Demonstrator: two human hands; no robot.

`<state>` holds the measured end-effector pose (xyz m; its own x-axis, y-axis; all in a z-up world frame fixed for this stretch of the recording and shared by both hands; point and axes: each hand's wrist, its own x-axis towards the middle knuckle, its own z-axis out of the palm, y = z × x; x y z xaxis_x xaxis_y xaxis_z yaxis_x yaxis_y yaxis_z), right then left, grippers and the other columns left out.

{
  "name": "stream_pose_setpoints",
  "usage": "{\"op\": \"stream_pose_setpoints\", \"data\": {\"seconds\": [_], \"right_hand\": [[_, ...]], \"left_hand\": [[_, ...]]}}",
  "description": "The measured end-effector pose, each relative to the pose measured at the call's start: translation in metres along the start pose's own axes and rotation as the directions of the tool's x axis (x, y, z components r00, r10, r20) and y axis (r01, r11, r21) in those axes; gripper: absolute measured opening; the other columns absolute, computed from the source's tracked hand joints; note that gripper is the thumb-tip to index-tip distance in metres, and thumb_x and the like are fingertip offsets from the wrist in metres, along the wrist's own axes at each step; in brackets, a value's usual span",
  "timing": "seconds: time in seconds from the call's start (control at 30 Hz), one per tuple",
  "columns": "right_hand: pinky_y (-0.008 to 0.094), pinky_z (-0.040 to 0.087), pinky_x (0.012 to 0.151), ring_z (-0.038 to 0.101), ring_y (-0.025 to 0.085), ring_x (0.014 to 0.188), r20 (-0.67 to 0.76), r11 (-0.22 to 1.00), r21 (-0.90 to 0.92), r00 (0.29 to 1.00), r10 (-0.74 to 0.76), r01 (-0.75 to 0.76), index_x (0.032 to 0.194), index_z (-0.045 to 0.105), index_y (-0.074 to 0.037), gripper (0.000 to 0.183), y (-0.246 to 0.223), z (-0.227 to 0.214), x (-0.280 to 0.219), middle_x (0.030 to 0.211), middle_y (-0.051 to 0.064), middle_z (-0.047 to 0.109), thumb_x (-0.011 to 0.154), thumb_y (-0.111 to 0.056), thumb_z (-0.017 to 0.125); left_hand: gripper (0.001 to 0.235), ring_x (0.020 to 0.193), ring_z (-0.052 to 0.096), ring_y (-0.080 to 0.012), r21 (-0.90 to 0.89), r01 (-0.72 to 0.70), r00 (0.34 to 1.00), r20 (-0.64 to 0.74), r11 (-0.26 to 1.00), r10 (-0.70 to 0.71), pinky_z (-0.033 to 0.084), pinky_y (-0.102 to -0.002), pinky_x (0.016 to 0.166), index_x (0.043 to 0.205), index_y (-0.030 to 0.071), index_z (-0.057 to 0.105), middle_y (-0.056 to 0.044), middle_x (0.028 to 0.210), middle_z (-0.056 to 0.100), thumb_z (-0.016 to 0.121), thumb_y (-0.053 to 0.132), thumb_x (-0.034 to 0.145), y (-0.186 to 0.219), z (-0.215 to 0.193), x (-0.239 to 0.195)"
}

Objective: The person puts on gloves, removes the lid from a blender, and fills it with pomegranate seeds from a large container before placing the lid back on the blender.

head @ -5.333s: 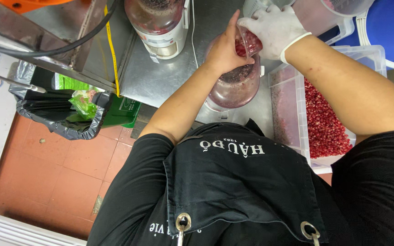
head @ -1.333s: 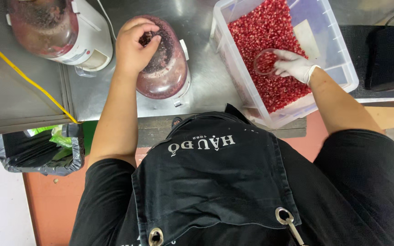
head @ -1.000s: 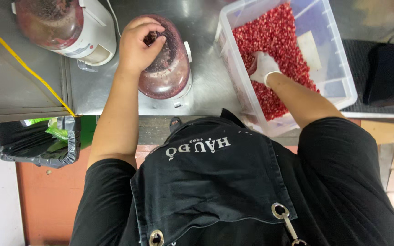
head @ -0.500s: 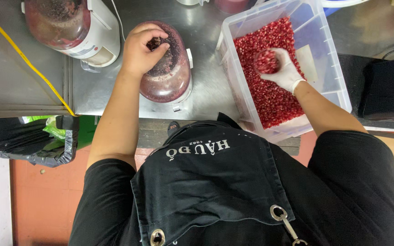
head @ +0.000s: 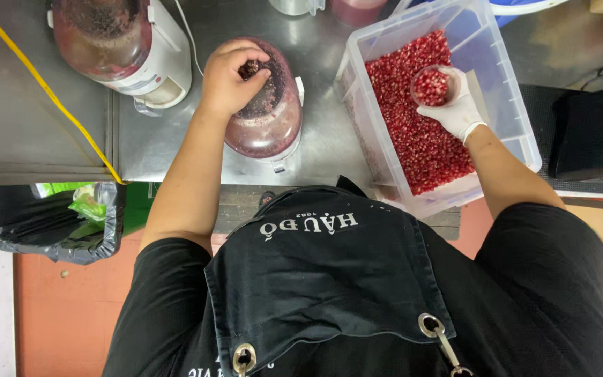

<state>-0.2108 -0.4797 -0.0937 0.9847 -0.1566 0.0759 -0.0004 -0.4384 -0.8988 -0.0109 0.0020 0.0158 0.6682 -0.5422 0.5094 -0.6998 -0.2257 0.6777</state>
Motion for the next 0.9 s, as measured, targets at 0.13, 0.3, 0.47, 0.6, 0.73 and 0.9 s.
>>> {"op": "stream_pose_setpoints", "data": {"seconds": [0.13,0.3,0.47,0.6,0.73,0.9], "right_hand": [[0.037,0.042,0.132,0.047,0.021,0.151,-0.022,0.967,0.255,1.0,0.003,0.003,0.151,0.037,-0.01,0.091,-0.055,0.001,0.002,0.155,0.007,0.046,0.077,0.002,0.089],[0.036,0.041,0.129,0.048,0.023,0.147,0.081,0.94,-0.184,0.957,-0.277,0.288,0.148,0.04,-0.002,0.091,-0.144,0.023,0.05,0.15,0.013,0.044,0.077,-0.005,0.096],[0.035,0.045,0.124,0.054,0.022,0.14,0.346,0.902,-0.141,0.874,-0.34,0.407,0.149,0.042,-0.002,0.089,-0.225,0.109,0.104,0.145,0.012,0.051,0.08,-0.016,0.096],[0.037,0.047,0.116,0.059,0.027,0.132,0.481,0.896,-0.123,0.815,-0.322,0.427,0.145,0.051,-0.005,0.084,-0.262,0.163,0.138,0.14,0.013,0.056,0.074,-0.02,0.093],[0.047,0.046,0.107,0.057,0.039,0.124,0.55,0.699,-0.353,0.742,-0.383,0.622,0.144,0.055,-0.009,0.082,-0.278,0.185,0.156,0.13,0.017,0.061,0.071,-0.021,0.09],[0.055,0.044,0.098,0.056,0.039,0.123,0.554,0.626,-0.533,0.794,-0.25,0.569,0.144,0.056,-0.019,0.081,-0.292,0.194,0.158,0.127,0.014,0.061,0.067,-0.025,0.083]], "left_hand": [[0.027,0.105,0.07,-0.0305,-0.007,-0.026,1.0,-0.01,1.0,0.026,0.055,-0.039,0.094,0.103,0.006,0.075,-0.009,0.11,0.073,0.088,0.007,0.08,-0.003,-0.002,0.0],[0.045,0.104,0.07,-0.0306,-0.024,0.01,1.0,0.015,1.0,-0.009,0.055,-0.038,0.092,0.108,0.007,0.074,-0.009,0.111,0.073,0.096,0.019,0.071,-0.006,-0.007,-0.001],[0.078,0.11,0.07,-0.0307,0.097,0.003,0.999,-0.043,0.995,0.001,0.055,-0.04,0.097,0.128,0.012,0.067,-0.011,0.123,0.07,0.104,0.028,0.061,-0.012,-0.002,-0.005],[0.13,0.112,0.071,-0.0267,-0.06,0.157,0.986,-0.046,0.986,-0.16,0.056,-0.038,0.1,0.157,0.011,0.03,-0.011,0.133,0.067,0.106,0.031,0.053,-0.021,0.006,-0.007],[0.147,0.117,0.069,-0.0297,-0.024,0.219,0.973,-0.074,0.975,-0.22,0.055,-0.04,0.103,0.162,0.012,0.012,-0.013,0.135,0.065,0.108,0.034,0.053,-0.03,0.016,-0.007],[0.145,0.119,0.065,-0.0332,0.04,0.295,0.953,-0.086,0.955,-0.291,0.052,-0.042,0.104,0.16,0.013,0.013,-0.014,0.131,0.066,0.107,0.037,0.053,-0.031,0.02,-0.006]]}}
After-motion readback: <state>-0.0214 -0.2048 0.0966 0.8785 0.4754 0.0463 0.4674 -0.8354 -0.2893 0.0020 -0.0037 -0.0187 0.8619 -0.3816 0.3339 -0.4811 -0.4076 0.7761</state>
